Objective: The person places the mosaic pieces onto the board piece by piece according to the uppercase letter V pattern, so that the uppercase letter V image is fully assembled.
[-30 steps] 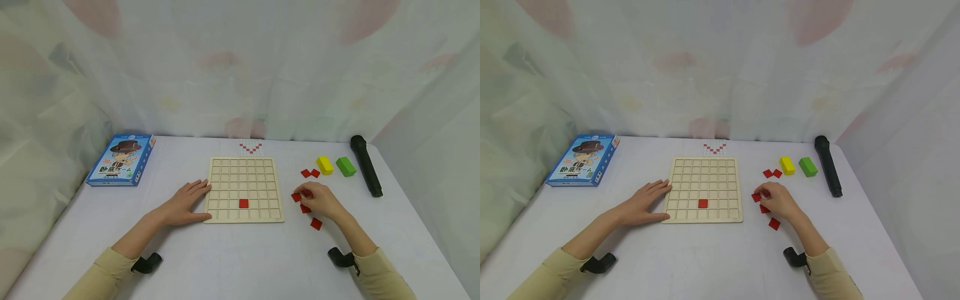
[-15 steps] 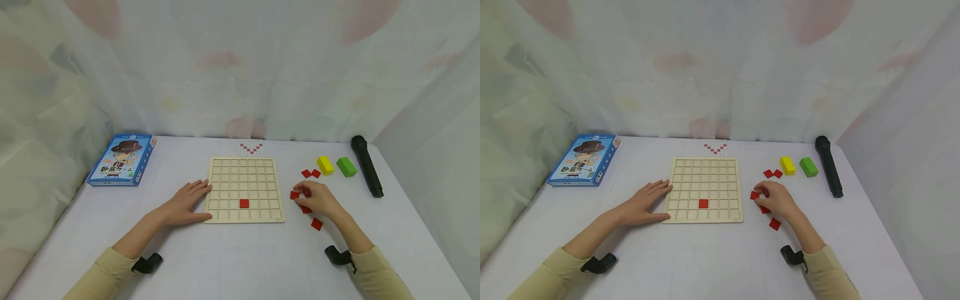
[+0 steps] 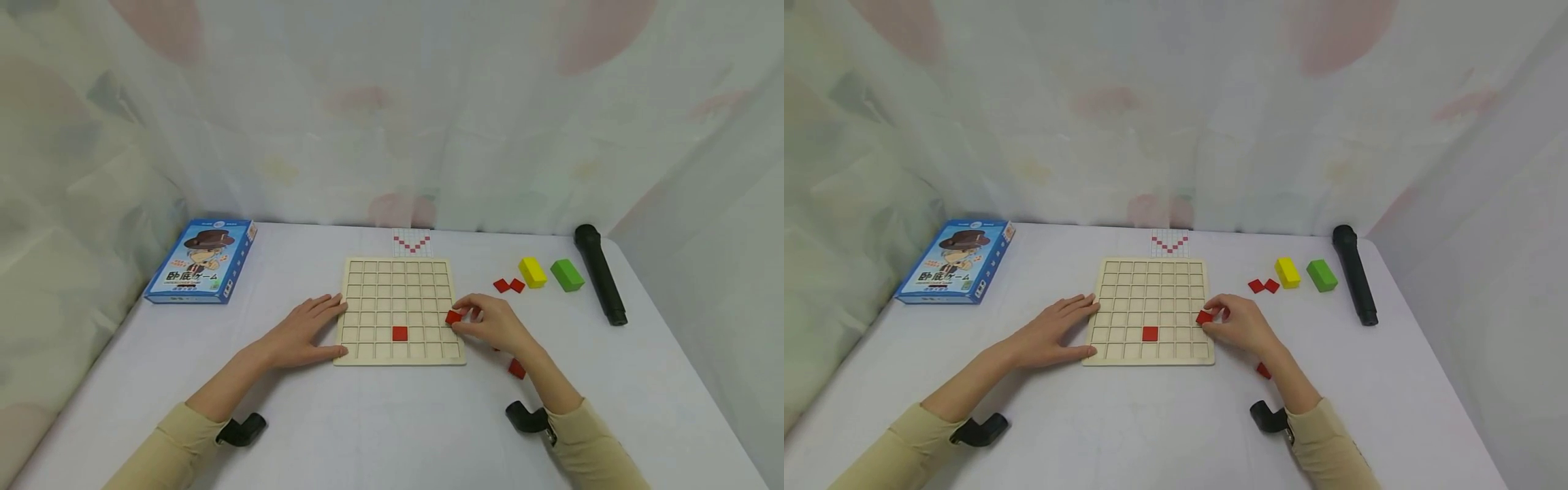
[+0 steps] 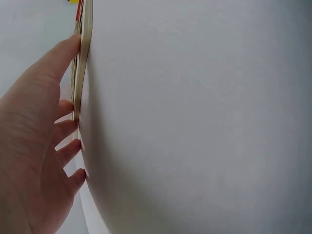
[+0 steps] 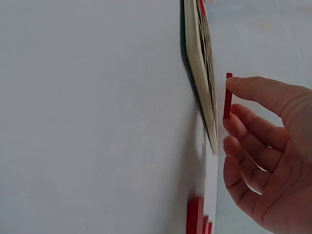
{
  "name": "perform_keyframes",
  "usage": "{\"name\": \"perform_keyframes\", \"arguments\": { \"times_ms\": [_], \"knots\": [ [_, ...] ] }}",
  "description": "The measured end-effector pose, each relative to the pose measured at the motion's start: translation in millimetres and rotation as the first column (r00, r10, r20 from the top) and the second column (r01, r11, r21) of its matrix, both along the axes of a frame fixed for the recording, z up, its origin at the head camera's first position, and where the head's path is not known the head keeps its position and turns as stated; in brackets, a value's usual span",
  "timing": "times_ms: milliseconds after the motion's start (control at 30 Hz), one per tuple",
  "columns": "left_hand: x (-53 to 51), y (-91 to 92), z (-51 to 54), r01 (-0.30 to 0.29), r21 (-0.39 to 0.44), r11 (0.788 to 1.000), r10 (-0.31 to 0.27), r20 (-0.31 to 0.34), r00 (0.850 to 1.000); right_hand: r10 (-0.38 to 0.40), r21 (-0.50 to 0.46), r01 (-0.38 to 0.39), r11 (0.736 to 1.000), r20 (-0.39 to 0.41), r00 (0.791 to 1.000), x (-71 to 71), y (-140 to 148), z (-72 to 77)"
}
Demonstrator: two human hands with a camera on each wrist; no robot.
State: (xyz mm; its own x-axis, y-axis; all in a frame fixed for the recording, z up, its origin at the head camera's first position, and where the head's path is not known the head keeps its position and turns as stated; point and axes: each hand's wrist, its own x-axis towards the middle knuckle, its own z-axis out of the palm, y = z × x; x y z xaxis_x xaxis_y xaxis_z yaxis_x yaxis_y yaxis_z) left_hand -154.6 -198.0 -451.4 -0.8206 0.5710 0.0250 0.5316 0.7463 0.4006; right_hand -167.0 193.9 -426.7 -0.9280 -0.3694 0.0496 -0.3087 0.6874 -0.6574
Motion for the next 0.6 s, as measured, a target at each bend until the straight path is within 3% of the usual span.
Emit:
{"name": "perform_keyframes", "arguments": {
  "times_ms": [300, 600],
  "knots": [
    [-3.4, -1.7, -2.0, 0.0, 0.005, 1.0, 0.0, -0.045, 0.999, 0.09, -0.022, -0.089, 0.996, 0.047, 0.995, -5.7, -46, -1.4],
    [-3.4, -3.0, -2.8, 0.026, 0.032, 0.999, -0.024, -0.061, 0.998, 0.169, -0.026, -0.169, 0.985, 0.028, 0.985, -11.6, -81, -2.1]
  ]
}}
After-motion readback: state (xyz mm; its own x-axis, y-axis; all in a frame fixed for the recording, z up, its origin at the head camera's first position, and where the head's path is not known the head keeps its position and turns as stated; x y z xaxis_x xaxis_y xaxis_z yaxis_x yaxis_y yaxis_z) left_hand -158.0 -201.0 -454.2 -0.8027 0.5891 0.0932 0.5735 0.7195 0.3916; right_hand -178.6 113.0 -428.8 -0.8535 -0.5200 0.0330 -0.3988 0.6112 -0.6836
